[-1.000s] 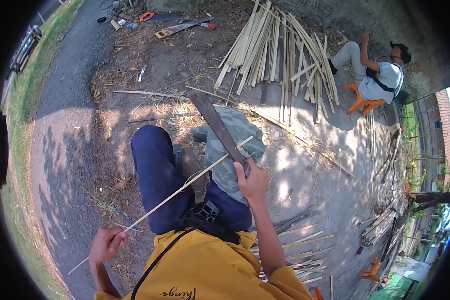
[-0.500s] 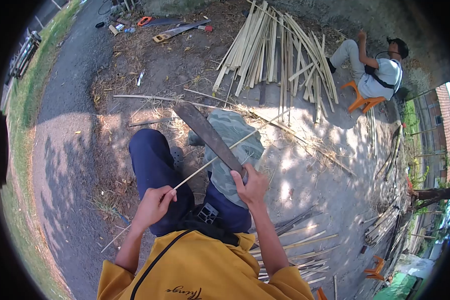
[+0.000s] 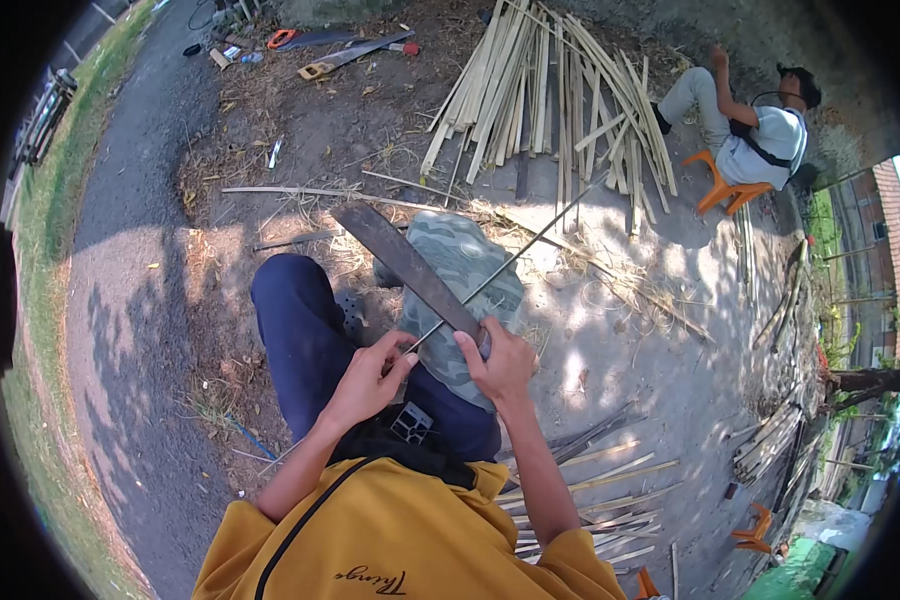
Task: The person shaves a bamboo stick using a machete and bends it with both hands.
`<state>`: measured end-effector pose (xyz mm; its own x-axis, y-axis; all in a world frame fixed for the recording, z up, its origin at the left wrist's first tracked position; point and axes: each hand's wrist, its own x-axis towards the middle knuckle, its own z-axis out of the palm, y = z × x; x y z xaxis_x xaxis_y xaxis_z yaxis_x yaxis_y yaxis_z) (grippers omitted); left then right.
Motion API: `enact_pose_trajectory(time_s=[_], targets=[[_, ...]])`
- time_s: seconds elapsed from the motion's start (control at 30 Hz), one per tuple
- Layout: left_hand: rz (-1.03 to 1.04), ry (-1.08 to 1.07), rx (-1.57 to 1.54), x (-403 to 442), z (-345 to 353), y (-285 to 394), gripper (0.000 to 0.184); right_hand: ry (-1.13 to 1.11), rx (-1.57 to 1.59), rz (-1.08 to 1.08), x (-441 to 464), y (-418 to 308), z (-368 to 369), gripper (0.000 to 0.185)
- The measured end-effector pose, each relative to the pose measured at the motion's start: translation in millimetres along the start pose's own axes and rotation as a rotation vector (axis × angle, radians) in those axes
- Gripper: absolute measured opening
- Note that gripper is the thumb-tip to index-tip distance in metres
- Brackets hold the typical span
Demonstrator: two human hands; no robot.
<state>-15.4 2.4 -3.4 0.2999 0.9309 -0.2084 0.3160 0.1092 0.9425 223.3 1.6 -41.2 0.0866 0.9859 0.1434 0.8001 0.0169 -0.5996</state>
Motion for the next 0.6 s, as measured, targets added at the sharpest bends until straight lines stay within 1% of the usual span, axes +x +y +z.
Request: enact_pose_trajectory(time_s=[0.03,0.1,0.13,0.2,0.23,0.3,0.33,0.4,0.43,0.5,0.53,0.6], targets=[[-0.004,0.003,-0.002,-1,-1,-3,0.017,0.007,-0.003,0.005,0,-1,0,0.045],[-0.020,-0.049,-0.086,-2,-5,-7,0.028,0.001,-0.019,0.011,0,-3,-1,0.045],[-0.020,-0.047,-0.086,-2,-6,-7,0.028,0.002,-0.037,0.017,1,-3,-1,0.046],[0.050,0.068,0.015,-4,-7,-5,0.030,-0.001,-0.035,0.017,2,-3,-1,0.046],[0.047,0.071,0.014,-2,-5,-5,0.030,-0.004,-0.030,0.018,1,-3,0,0.046],[0.180,0.139,0.116,8,4,-5,0.027,-0.009,-0.031,0.010,2,-4,0,0.046],[0.181,0.139,0.113,13,10,-3,0.027,-0.010,-0.033,0.005,2,-5,-1,0.045],[0.144,0.192,0.124,20,18,-1,0.020,-0.011,-0.036,0.005,2,-8,-2,0.045],[0.149,0.192,0.125,22,19,-2,0.020,-0.011,-0.038,0.004,3,-10,-3,0.045],[0.123,0.213,0.044,25,19,-3,0.014,-0.006,-0.049,0.001,3,-8,-4,0.047],[0.122,0.211,0.044,25,18,-3,0.014,-0.009,-0.057,-0.002,2,-8,-3,0.049],[0.043,0.139,-0.042,24,14,-1,0.012,-0.005,-0.042,-0.001,2,-7,-3,0.047]])
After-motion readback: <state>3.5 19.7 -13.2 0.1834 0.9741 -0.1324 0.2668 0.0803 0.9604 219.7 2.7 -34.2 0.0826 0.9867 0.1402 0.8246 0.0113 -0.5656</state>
